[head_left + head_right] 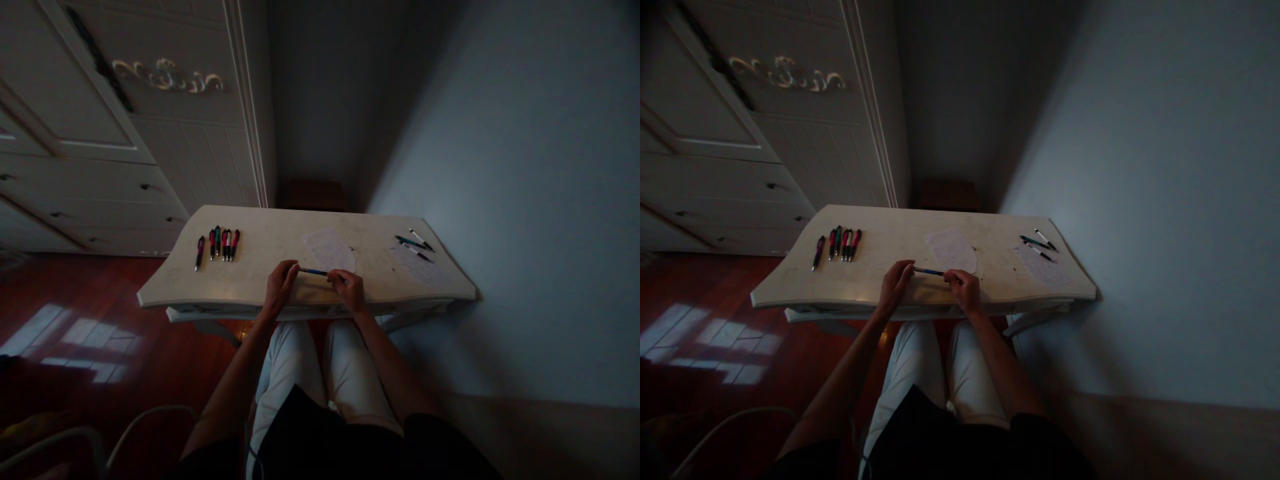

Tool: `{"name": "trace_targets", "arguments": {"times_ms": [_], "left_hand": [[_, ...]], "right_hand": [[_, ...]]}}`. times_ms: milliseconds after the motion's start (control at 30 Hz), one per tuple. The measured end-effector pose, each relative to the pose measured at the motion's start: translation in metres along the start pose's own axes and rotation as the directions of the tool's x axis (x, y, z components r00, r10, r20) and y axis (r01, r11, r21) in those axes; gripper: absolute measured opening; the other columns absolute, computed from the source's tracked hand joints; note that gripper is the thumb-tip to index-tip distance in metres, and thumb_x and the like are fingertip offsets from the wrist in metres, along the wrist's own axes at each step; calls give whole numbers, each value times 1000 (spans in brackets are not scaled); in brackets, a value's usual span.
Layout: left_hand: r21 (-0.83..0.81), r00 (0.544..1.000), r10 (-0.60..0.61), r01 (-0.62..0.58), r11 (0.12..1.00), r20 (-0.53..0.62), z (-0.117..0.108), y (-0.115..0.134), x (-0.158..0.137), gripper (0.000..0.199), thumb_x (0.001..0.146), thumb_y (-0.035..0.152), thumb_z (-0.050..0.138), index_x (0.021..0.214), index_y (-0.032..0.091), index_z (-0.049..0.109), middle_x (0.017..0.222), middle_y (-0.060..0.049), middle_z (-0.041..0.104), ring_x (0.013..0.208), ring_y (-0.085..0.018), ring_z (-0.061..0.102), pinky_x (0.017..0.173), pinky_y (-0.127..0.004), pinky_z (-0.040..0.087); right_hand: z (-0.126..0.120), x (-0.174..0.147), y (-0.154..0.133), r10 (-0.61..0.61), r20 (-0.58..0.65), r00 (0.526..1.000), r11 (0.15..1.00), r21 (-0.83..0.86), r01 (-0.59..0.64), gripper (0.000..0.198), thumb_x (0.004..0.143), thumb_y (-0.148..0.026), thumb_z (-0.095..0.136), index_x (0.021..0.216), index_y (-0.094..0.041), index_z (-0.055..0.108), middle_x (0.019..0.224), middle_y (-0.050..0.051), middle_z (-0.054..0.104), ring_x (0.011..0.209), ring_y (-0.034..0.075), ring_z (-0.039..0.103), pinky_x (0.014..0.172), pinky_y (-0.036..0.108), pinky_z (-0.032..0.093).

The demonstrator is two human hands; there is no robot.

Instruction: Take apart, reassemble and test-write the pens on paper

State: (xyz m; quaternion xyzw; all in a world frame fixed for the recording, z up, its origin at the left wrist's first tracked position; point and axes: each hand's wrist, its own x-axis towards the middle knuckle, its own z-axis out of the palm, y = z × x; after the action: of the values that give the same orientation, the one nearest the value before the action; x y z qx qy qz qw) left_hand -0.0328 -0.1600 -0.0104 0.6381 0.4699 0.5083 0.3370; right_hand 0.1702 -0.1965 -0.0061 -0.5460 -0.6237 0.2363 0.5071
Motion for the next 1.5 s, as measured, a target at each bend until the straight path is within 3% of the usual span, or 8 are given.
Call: {"name": "trace_targets", "arguments": {"times_ms": [200,367,533,833,933,1100,1300,1500], "left_hand": [[-13,996,-51,52,999,74,-2,-3,2,37,86,51,54,77,17,66,61,0,61,60,-14,58,58,-25,45],[-145,993,12,5,989,117,-5,-4,3,28,78,41,68,95,18,68,92,-7,72,80,-19,66,71,-30,52],[-266,996,54,-35,963,65,-5,-2,4,54,72,37,76,120,20,57,128,-14,61,104,-23,64,76,-31,53],[10,997,-24,24,1000,71,2,-8,4,28,86,44,58,86,18,68,78,-4,70,75,-18,64,70,-29,50],[-47,996,34,-30,998,85,0,-10,4,22,82,38,63,93,19,68,94,-6,72,85,-19,66,75,-31,51],[-140,998,62,-58,988,23,-1,-6,4,56,69,39,77,119,21,58,123,-12,62,108,-24,62,80,-33,52],[7,996,-55,55,998,65,2,1,4,39,90,51,46,84,17,64,72,-3,64,68,-16,60,64,-27,45],[27,993,-73,70,997,92,0,1,4,33,83,48,57,68,18,61,59,0,58,59,-14,52,56,-25,39]], "right_hand": [[-8,0,3,-123,-13,992,989,-78,122,37,91,-48,56,78,-19,73,73,6,73,68,18,67,66,26,50],[-7,-3,8,-129,-19,992,990,-65,127,33,92,-44,57,79,-19,74,72,5,73,68,18,68,65,26,49],[-6,-3,13,-79,-36,996,997,-30,78,32,91,-43,57,79,-18,74,70,5,73,64,18,67,61,25,50],[-6,-3,17,-88,-39,995,995,-48,87,31,90,-43,58,80,-19,74,71,6,74,66,19,68,64,26,52],[-5,-4,19,-102,-47,994,994,-51,99,31,90,-43,58,79,-19,74,72,6,74,67,19,69,65,27,53],[-4,-4,23,-90,-51,995,995,-53,87,30,90,-42,59,81,-19,75,74,6,75,68,20,69,66,28,53],[-6,-5,22,-95,-37,995,994,-52,93,31,91,-42,56,81,-19,75,72,5,74,67,19,69,65,27,53],[-7,-6,22,-107,-19,994,992,-64,106,30,91,-41,57,80,-19,75,74,6,75,70,19,69,69,27,53]]}}
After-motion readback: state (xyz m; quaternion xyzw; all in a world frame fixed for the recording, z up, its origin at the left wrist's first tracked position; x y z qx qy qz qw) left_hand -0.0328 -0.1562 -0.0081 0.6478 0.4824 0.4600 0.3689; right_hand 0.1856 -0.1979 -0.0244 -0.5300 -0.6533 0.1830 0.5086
